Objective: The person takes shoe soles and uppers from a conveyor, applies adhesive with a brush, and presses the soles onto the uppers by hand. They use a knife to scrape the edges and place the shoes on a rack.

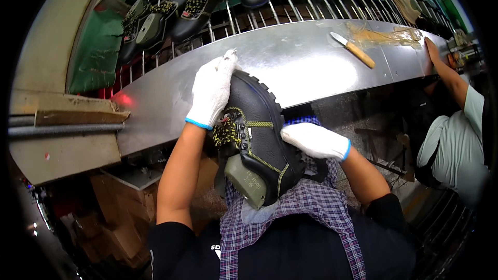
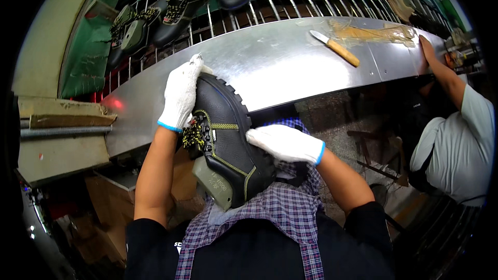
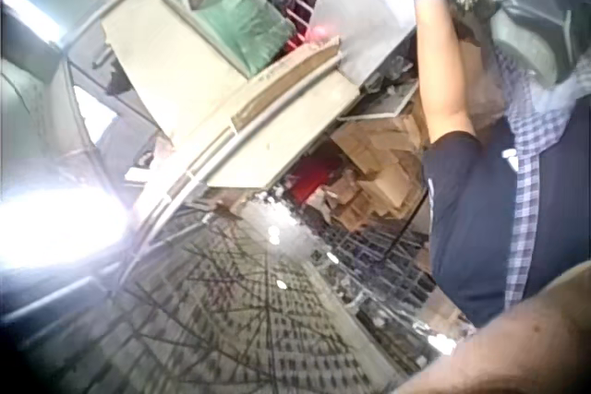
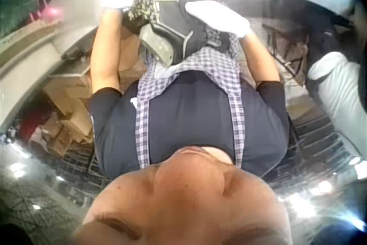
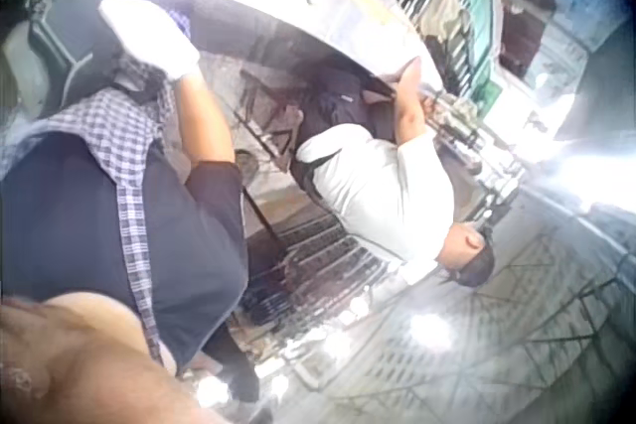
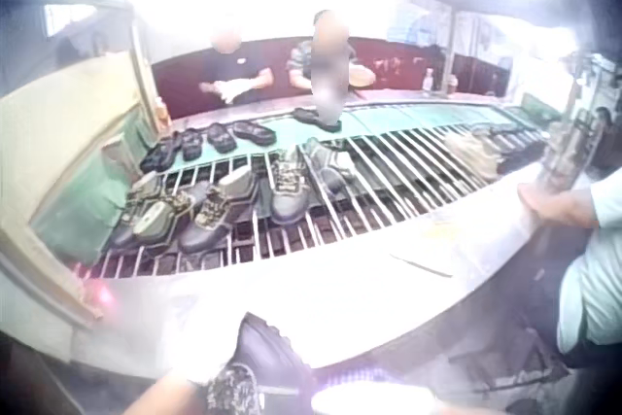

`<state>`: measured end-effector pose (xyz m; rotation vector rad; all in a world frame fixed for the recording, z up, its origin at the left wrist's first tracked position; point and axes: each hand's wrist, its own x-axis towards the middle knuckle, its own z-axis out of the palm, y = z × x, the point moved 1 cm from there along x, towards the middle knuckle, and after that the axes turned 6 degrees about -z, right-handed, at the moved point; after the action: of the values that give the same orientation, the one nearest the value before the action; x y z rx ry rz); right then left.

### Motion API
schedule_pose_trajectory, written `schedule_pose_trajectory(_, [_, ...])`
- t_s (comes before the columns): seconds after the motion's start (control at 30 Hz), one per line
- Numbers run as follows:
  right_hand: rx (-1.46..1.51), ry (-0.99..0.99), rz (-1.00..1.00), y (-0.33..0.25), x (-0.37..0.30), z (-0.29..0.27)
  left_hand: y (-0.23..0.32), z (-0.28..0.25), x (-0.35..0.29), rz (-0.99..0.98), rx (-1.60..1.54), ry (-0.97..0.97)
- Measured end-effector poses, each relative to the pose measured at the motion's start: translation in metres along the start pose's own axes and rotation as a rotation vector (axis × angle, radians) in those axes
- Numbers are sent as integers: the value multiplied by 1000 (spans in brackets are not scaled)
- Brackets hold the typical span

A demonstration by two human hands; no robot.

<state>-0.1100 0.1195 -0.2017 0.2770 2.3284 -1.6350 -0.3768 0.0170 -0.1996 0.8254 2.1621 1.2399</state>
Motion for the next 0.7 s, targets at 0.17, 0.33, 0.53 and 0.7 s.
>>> schedule_pose_trajectory(0.17, [373, -78, 146, 11, 17, -6, 1, 7, -1, -26, -135, 16])
schedule_pose_trajectory(0.33, [58, -57, 220, -28, 26, -26, -2, 10, 1, 35, -102, 46])
schedule_pose_trajectory(0.53, [490, -16, 116, -15, 30, -3, -49, 8, -3, 109, -525, 104])
schedule_pose_trajectory(0.7, [932, 83, 91, -14, 33, 38, -73, 13, -11, 88, -863, 25])
